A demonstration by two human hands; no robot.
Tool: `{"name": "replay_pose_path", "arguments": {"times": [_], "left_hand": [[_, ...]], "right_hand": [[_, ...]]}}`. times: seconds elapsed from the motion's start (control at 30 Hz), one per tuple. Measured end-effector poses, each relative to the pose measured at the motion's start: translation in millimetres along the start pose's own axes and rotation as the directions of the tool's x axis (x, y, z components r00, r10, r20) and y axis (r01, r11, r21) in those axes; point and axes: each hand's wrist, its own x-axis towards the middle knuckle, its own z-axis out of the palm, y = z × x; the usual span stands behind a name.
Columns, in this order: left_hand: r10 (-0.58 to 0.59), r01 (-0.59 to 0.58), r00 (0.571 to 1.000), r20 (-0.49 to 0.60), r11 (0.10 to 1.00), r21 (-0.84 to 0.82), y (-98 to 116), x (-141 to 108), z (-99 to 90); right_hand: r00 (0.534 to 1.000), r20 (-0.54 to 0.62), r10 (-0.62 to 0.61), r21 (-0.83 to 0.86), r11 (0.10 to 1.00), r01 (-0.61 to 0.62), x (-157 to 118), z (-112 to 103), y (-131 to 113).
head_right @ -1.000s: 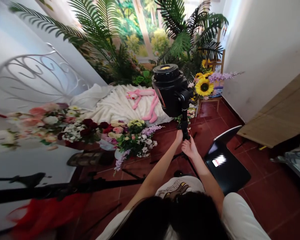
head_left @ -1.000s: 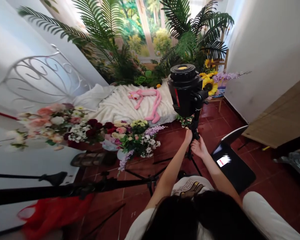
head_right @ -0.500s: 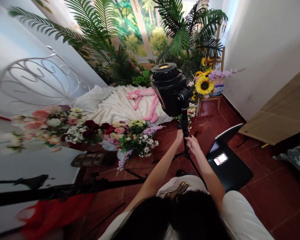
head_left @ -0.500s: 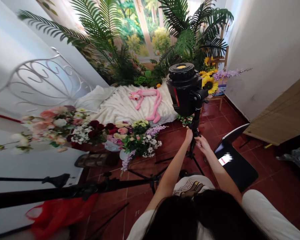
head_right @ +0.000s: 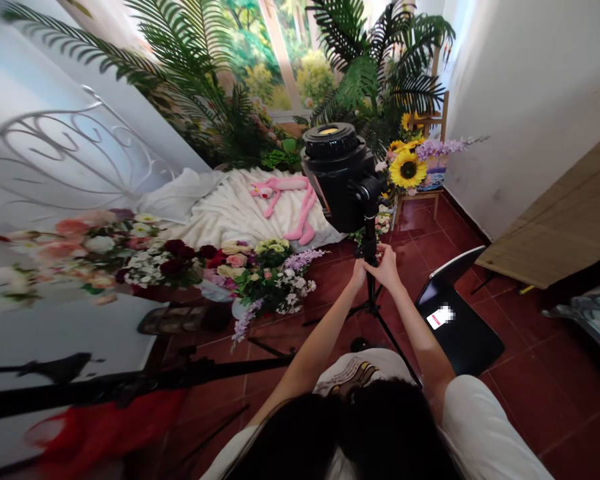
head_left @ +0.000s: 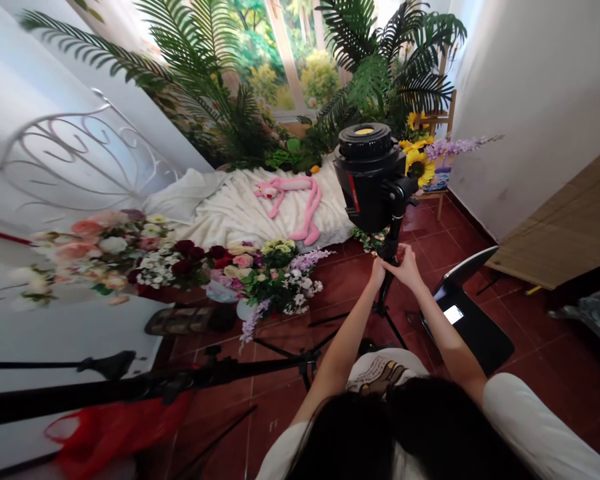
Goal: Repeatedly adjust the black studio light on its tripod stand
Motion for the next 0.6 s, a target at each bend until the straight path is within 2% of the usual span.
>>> {"name": "replay_pose_path", "arguments": {"times": [0.13,0.23,0.43,0.6], "left_hand": [[-0.039,0.040,0.995,-0.089,0.999,0.013,1.9,4.1,-1.4],[-0.081,0.081,0.988,-0.134,0.997,-0.008,5.2,3.9,-0.5],[-0.045,0.040,0.989,-0.138,0.998,-0.042,11.8,-3.2,5.3],[-0.047,0.042,0.995,-0.091,0.998,-0.049,18.9,-7.8,9.0]], "right_hand": [[0.980,0.174,0.099,0.064,0.992,-0.112,25.0,22.6,10.1],[0.961,0.231,0.150,0.128,0.975,-0.183,32.8,32.3,13.8],[0.969,0.222,0.109,0.330,0.927,-0.180,41.4,32.7,6.2],[0.979,0.186,0.077,0.414,0.898,-0.149,57.6,25.3,-15.4]]}}
